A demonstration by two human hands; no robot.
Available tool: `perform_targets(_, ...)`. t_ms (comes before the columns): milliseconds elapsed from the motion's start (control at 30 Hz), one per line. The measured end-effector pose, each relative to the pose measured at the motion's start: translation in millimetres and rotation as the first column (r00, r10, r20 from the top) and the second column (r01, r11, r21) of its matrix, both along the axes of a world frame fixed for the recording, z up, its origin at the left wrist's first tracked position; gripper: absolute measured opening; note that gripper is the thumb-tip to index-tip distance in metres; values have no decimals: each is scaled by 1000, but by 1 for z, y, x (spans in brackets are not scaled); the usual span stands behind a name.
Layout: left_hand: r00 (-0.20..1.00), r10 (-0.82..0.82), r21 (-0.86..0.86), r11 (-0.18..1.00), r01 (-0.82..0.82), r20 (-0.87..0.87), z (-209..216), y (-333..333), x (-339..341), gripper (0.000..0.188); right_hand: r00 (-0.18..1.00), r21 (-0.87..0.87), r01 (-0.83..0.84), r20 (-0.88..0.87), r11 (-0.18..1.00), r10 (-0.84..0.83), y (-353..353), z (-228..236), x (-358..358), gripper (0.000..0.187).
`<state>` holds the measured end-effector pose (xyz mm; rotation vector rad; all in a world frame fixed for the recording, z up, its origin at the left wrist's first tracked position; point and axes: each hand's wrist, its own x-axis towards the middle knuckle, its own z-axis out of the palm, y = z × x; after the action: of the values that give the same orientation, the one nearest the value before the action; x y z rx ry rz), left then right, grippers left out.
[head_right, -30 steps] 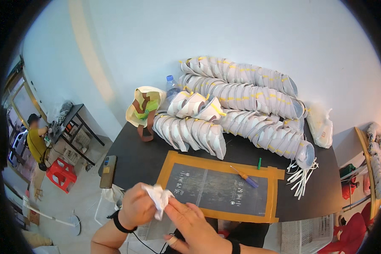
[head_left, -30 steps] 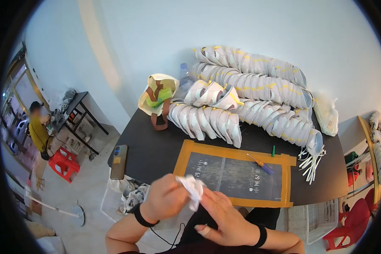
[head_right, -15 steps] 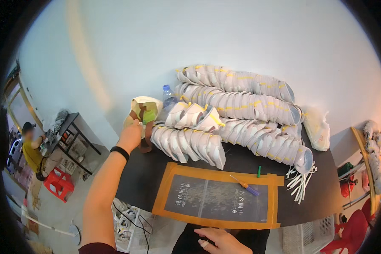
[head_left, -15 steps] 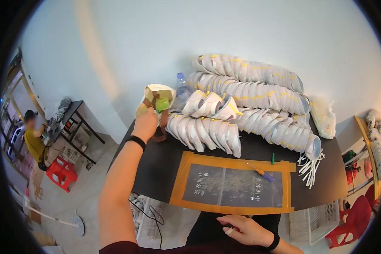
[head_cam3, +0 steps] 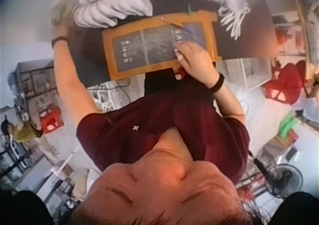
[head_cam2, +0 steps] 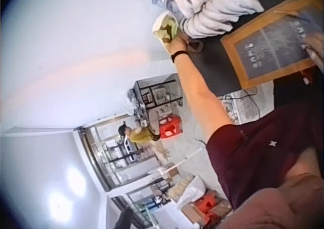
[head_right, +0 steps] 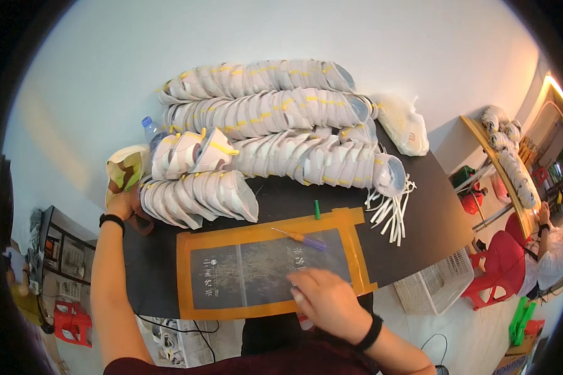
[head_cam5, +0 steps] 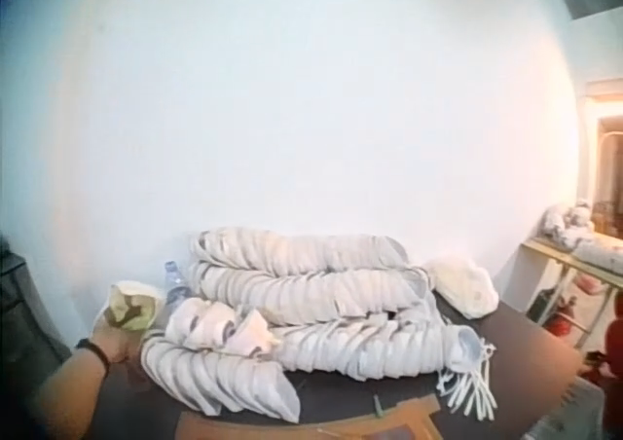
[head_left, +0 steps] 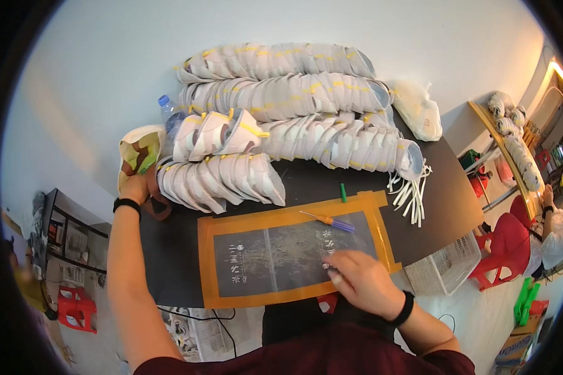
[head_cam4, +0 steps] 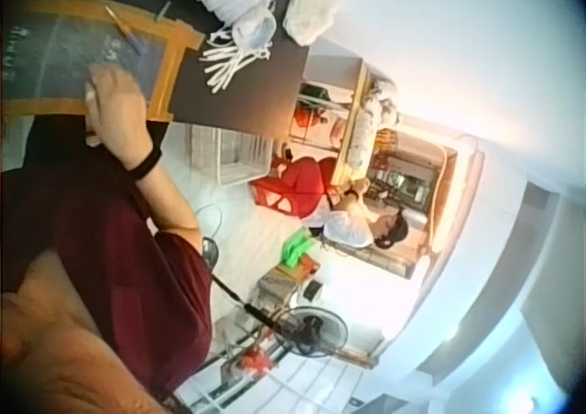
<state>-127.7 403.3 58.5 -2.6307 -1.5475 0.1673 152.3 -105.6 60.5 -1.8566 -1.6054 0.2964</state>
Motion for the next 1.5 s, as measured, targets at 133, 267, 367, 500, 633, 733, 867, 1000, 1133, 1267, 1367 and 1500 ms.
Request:
perform_targets(133,997,-69,329,943,56,28,5,-42,-6,21,965,108,77,243,991,-102,23,-16,28,34)
perform_targets(267,928,-357,372,852,369,-104,55,-142,41,10,917,6,120,382,993,-114,37,-44,38,48)
perform_targets(367,817,-573,480,702,527,-59,76,-204,83,6,916,-63,178,375,982,-142,37,-46,38,45)
perform_targets(500,397,-917,366,382,849,38,73,-257,156,11,908,-64,221,377,973,-181,38,-51,38,30)
perform_targets(633,350,-927,445,260,857,-132,17,-257,186,9,976,110,130,159,985,-146,22,-56,39,22)
perform_targets(733,449,-871,332,371,867,-200,1,-243,189,10,847,-35,92,-523,995,-97,-19,-37,44,21)
perform_targets(867,436,-895,369,374,851,-98,25,-247,199,9,339,129,118,-937,985,82,-65,-43,45,20)
perform_targets(1000,370,-625,200,653,731,688,66,-275,194,9,265,149,133,-958,980,110,-76,-44,43,24)
perform_targets(1133,186,369,-355,470,808,911,62,-320,160,17,345,159,162,-934,974,95,-73,-29,33,32)
perform_targets(1267,95,730,-438,294,849,676,22,-367,138,25,461,215,171,-880,962,115,-63,-23,24,51)
perform_targets(1367,5,857,-460,272,846,515,-13,-373,124,27,488,215,121,-863,969,131,-50,-26,17,47)
perform_targets(1500,-20,839,-526,359,771,543,-47,-356,112,25,608,42,137,-793,990,-50,-47,-21,9,30)
